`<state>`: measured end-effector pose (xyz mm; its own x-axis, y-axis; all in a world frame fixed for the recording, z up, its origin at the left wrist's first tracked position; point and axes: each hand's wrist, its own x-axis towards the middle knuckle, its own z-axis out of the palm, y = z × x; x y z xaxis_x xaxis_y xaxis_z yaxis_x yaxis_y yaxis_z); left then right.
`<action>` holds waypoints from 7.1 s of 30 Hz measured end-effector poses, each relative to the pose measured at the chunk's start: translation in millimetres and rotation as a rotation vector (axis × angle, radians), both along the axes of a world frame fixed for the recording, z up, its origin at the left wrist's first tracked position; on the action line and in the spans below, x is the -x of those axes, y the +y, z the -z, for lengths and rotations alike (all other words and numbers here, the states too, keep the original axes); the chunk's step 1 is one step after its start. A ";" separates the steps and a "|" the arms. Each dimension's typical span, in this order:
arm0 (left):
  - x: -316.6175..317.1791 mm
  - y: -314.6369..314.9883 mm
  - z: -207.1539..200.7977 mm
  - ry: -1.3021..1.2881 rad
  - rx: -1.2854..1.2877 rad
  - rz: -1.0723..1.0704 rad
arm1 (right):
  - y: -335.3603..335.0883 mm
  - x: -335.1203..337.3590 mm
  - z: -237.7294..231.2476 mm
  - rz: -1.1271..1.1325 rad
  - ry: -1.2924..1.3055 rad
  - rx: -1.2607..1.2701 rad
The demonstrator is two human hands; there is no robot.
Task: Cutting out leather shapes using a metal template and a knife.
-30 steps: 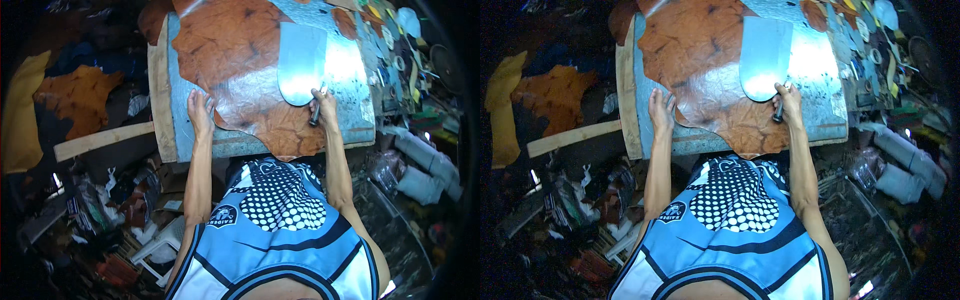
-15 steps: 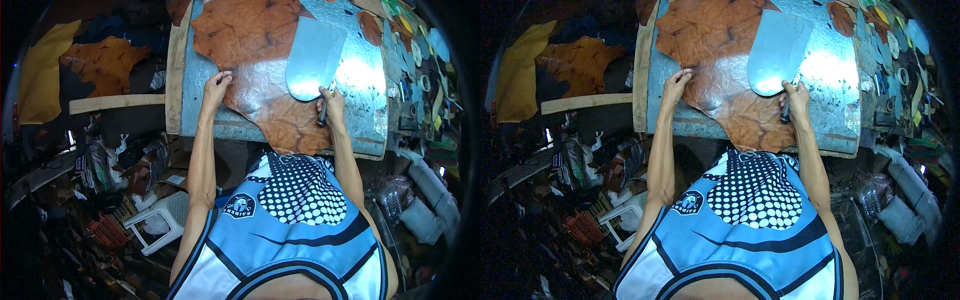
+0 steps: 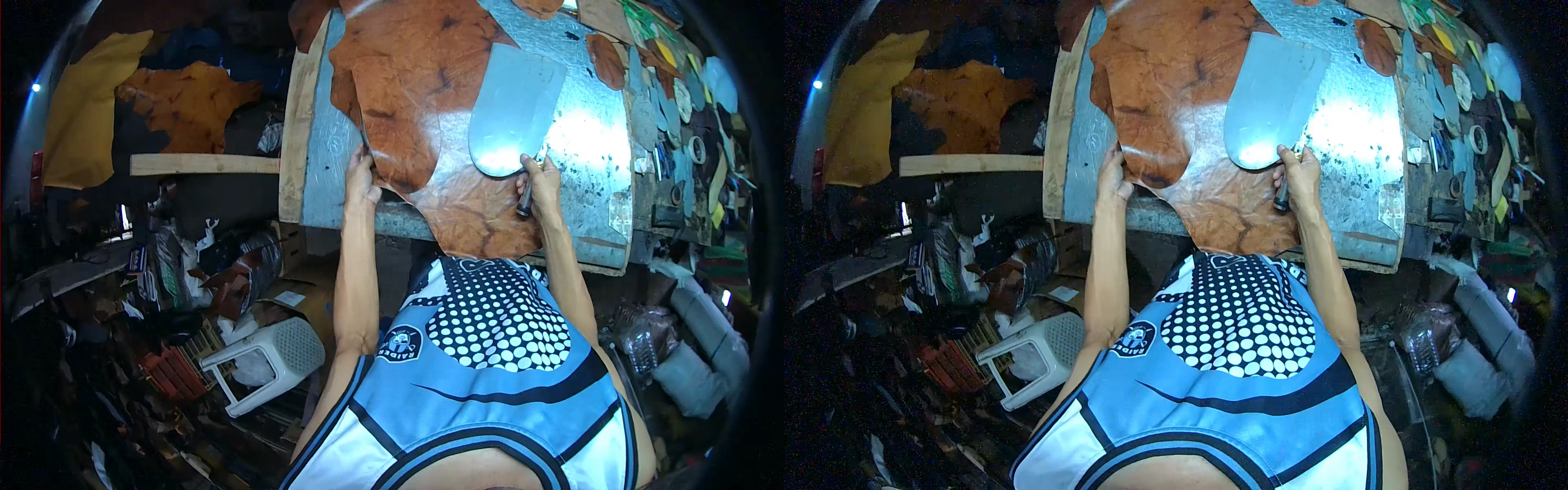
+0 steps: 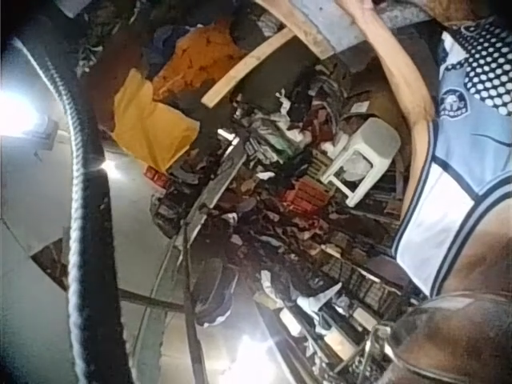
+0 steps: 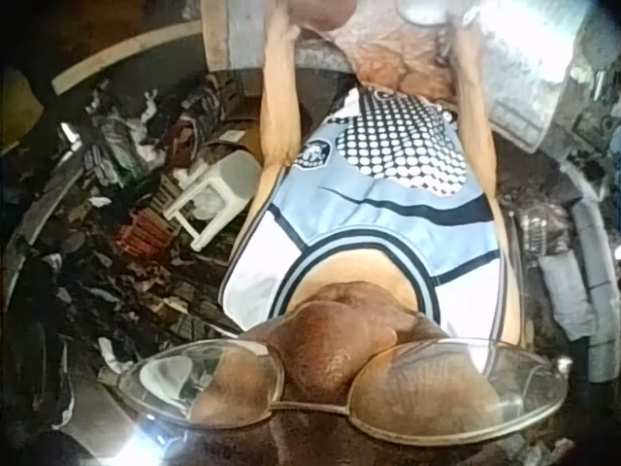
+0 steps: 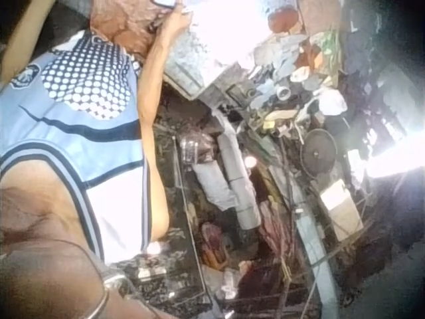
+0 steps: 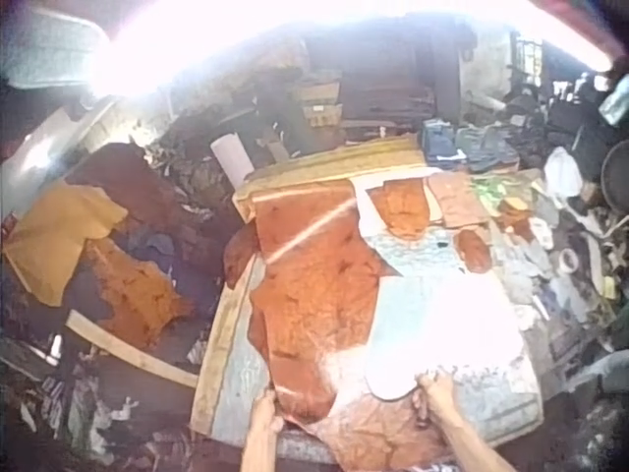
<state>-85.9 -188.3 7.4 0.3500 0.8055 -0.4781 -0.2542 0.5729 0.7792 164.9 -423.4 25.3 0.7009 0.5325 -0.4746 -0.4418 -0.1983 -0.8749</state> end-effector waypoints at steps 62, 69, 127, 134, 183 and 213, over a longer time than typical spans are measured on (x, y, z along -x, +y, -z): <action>-572.0 153.9 28.0 0.357 -0.346 0.583 | -4.9 -7.7 -15.4 -0.012 0.124 0.102; -544.2 179.3 9.3 1.045 -0.991 0.612 | 4.0 -9.4 -31.0 -0.064 0.202 0.100; -187.7 -142.6 -53.7 0.099 -1.135 1.040 | -29.2 -19.6 70.0 0.216 -0.029 -0.161; -133.1 -117.0 -57.9 0.354 -1.139 0.967 | 2.7 -1.5 -58.6 -0.019 -0.188 -0.156; -169.6 -0.7 42.6 0.320 -0.204 0.800 | -172.3 -31.3 -48.0 0.532 -0.072 -0.516; -81.1 -183.7 -26.3 0.178 -0.586 1.483 | -131.5 -94.6 -120.1 0.179 -0.403 -0.035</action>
<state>-4.8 -372.0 33.7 0.9283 -0.1006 -0.3580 0.3408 -0.1549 0.9273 259.5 -554.9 145.4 0.9089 0.3968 -0.1282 -0.0883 -0.1173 -0.9892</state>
